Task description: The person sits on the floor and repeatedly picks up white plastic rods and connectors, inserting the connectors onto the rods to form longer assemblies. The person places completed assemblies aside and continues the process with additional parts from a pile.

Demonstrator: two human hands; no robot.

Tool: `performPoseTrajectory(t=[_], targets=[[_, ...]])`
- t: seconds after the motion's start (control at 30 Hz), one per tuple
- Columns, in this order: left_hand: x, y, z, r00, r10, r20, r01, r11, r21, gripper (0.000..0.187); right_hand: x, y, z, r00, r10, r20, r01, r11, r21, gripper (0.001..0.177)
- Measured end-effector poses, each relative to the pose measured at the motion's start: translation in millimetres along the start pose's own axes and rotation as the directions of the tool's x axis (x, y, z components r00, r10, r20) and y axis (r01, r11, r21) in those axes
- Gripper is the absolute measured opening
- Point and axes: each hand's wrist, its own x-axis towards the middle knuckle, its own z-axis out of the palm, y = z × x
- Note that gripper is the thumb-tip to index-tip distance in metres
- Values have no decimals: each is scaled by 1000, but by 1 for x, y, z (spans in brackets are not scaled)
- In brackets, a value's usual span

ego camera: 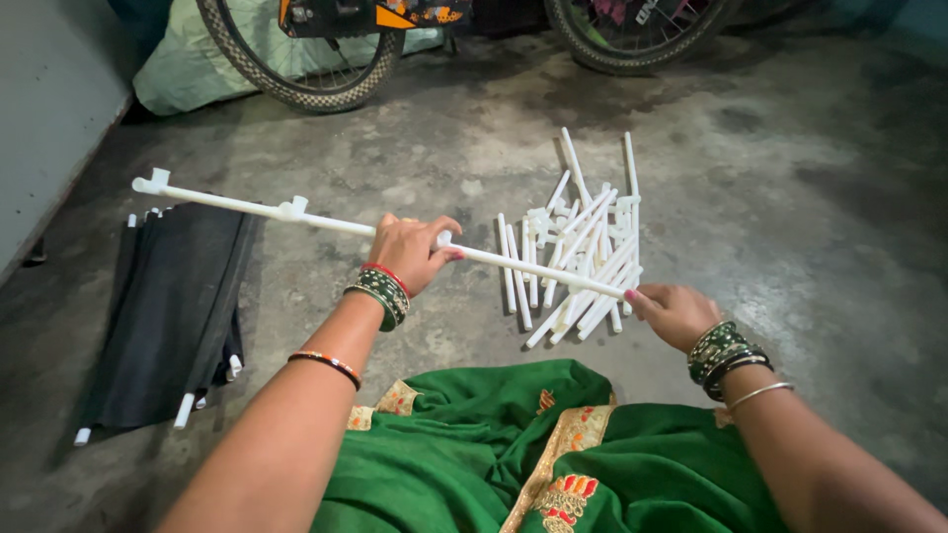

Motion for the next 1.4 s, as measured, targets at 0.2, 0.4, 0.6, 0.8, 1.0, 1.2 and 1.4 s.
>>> performPoseTrajectory(t=[0.2, 0.4, 0.6, 0.8, 1.0, 1.2, 1.4], targets=[[1, -2, 21, 998, -49, -42, 50, 999, 15, 34, -1, -7, 11, 960, -83, -269, 81, 997, -17, 47], [-5, 7, 42, 989, -70, -129, 77, 995, 57, 42, -11, -30, 11, 952, -38, -305, 10, 996, -91, 44], [2, 38, 49, 946, -99, -309, 121, 991, 52, 55, -22, -56, 14, 936, -19, -353, 18, 1000, -6, 43], [-1, 51, 58, 983, -133, -128, 147, 983, 108, 51, -25, -64, 15, 932, -49, -360, 50, 999, -4, 40], [6, 54, 64, 996, -18, -82, 40, 959, 281, 40, -25, -64, 14, 925, -61, -376, 63, 998, -8, 38], [2, 87, 87, 969, 247, 25, -245, 968, -53, 65, -30, -74, 20, 848, -256, -464, 208, 966, -152, 36], [-2, 80, 108, 972, 221, 76, -213, 972, -103, 16, -25, -76, 28, 860, -277, -428, 242, 961, -135, 35]])
